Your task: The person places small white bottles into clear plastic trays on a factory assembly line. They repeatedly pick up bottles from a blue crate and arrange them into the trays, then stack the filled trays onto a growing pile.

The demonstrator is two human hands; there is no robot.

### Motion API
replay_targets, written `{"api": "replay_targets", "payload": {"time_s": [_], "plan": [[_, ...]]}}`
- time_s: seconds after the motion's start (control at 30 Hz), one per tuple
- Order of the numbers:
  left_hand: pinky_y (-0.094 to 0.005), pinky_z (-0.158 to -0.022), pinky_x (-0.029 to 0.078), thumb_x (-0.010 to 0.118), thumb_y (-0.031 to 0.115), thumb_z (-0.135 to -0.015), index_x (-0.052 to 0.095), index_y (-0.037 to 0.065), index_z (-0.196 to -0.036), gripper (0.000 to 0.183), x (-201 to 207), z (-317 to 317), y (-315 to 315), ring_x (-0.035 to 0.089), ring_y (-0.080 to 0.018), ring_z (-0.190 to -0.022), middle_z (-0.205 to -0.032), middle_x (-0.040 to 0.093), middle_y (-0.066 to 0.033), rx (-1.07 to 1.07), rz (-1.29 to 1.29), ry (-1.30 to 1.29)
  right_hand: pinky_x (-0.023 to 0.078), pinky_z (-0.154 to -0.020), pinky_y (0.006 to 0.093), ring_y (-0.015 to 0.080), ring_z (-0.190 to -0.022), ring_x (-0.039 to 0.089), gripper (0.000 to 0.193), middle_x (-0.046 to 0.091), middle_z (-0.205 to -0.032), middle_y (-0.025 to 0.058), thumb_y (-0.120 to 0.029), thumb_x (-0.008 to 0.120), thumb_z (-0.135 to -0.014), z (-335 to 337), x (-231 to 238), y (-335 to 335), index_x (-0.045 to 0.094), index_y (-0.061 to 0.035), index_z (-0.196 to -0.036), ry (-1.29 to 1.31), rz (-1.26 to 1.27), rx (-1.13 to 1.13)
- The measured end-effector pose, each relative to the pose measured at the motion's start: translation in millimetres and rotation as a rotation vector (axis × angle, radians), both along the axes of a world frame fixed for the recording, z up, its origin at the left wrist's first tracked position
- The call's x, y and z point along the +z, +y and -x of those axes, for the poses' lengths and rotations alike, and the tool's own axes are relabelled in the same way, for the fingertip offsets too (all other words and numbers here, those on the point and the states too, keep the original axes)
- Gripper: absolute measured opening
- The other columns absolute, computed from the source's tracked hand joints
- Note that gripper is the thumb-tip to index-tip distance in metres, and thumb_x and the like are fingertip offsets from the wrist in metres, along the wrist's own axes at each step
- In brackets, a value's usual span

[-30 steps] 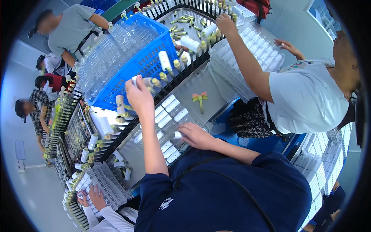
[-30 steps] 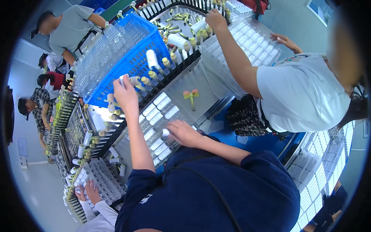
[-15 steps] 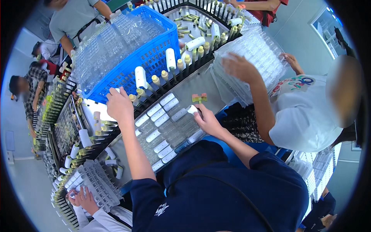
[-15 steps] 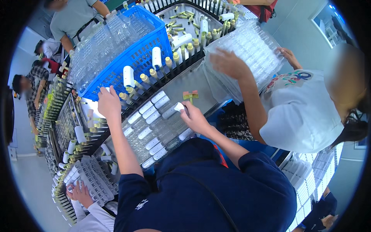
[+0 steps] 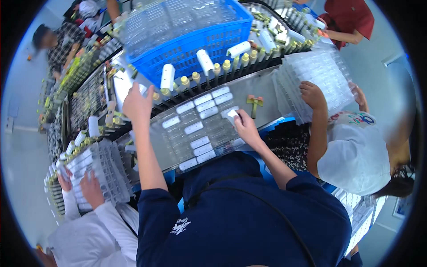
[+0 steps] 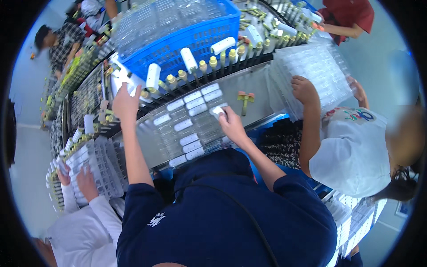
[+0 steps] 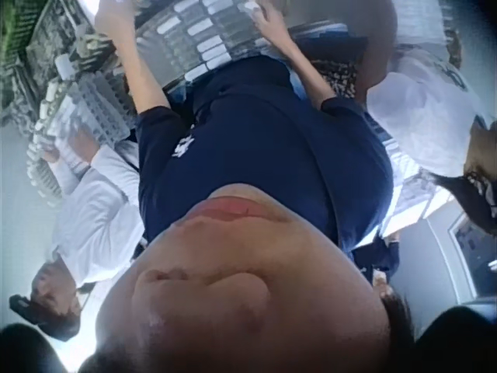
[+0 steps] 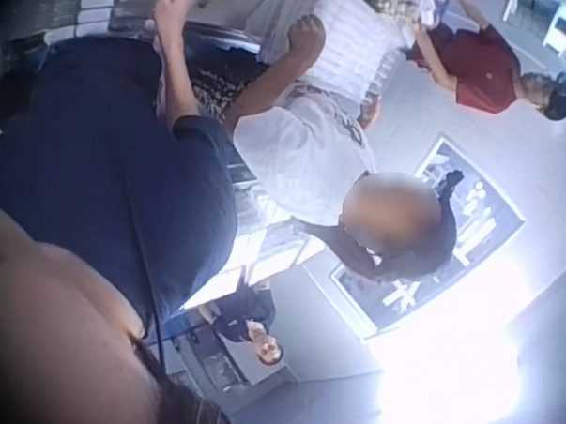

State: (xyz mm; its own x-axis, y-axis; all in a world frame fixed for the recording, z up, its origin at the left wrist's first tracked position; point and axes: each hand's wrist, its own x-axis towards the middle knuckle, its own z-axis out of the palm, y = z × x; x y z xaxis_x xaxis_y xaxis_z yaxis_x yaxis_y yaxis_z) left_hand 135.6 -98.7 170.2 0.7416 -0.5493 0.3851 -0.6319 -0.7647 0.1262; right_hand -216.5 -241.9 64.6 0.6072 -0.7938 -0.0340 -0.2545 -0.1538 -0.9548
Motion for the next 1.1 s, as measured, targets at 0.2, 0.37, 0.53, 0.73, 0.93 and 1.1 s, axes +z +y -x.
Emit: {"api": "replay_targets", "payload": {"time_s": [0.2,0.37,0.53,0.73,0.93,1.1], "plan": [[-0.0562,-0.117,0.037,0.075,0.021,-0.094,0.056,0.004,-0.147,0.059,-29.8,44.7,70.6,0.048,-0.0428,-0.14,-0.153,0.052,-0.0208,-0.126,0.447,-0.346,0.053,-0.072,0.04,0.0253,-0.075,0.067,0.025,0.064,-0.084,0.0196,-0.019,0.058,-0.105,29.5,7.8,27.8,0.061,0.0033,-0.117,0.103,0.055,-0.016],[-0.0483,-0.095,0.053,0.066,-0.003,-0.093,0.065,-0.006,-0.119,0.027,-93.5,177.4,181.6,0.065,-0.0451,-0.109,-0.115,0.066,-0.0254,-0.159,0.492,0.168,0.054,-0.079,0.0449,0.0411,-0.09,0.07,0.038,0.069,-0.099,0.0264,-0.03,0.074,-0.098,117.8,-9.9,54.0,0.061,0.0011,-0.115,0.329,0.066,0.045],[-0.0426,-0.081,0.055,0.064,0.001,-0.096,0.067,0.002,-0.095,0.003,-159.0,211.6,281.9,0.066,-0.0387,-0.087,-0.095,0.068,-0.0177,-0.047,0.461,0.637,0.054,-0.085,0.0526,0.0475,-0.102,0.07,0.049,0.071,-0.108,0.0304,-0.046,0.066,-0.103,201.6,-100.8,93.3,0.059,-0.0001,-0.115,0.7,-0.134,0.02],[-0.0411,-0.086,0.054,0.06,0.006,-0.099,0.063,0.004,-0.105,0.007,-67.5,62.5,257.4,0.064,-0.0342,-0.096,-0.107,0.066,-0.0146,-0.163,0.625,0.441,0.054,-0.087,0.0507,0.0446,-0.104,0.07,0.049,0.07,-0.11,0.0282,-0.047,0.064,-0.104,201.0,-95.8,102.2,0.058,-0.0005,-0.118,0.816,-0.446,0.026],[-0.0397,-0.092,0.053,0.056,0.011,-0.102,0.059,0.006,-0.116,0.015,-15.6,-26.8,302.7,0.062,-0.0298,-0.104,-0.118,0.063,-0.0116,-0.187,0.736,0.456,0.053,-0.089,0.0488,0.0417,-0.106,0.069,0.049,0.07,-0.112,0.0259,-0.047,0.063,-0.105,176.7,-89.7,96.6,0.058,-0.001,-0.121,0.763,-0.508,0.205],[-0.0385,-0.096,0.053,0.053,0.015,-0.105,0.055,0.008,-0.125,0.021,-22.0,-50.4,329.9,0.061,-0.0261,-0.112,-0.127,0.06,-0.009,-0.22,0.79,0.558,0.053,-0.091,0.0472,0.0392,-0.107,0.068,0.049,0.07,-0.114,0.024,-0.047,0.062,-0.105,176.2,-85.2,105.3,0.058,-0.0013,-0.123,0.725,-0.597,0.254]]}}
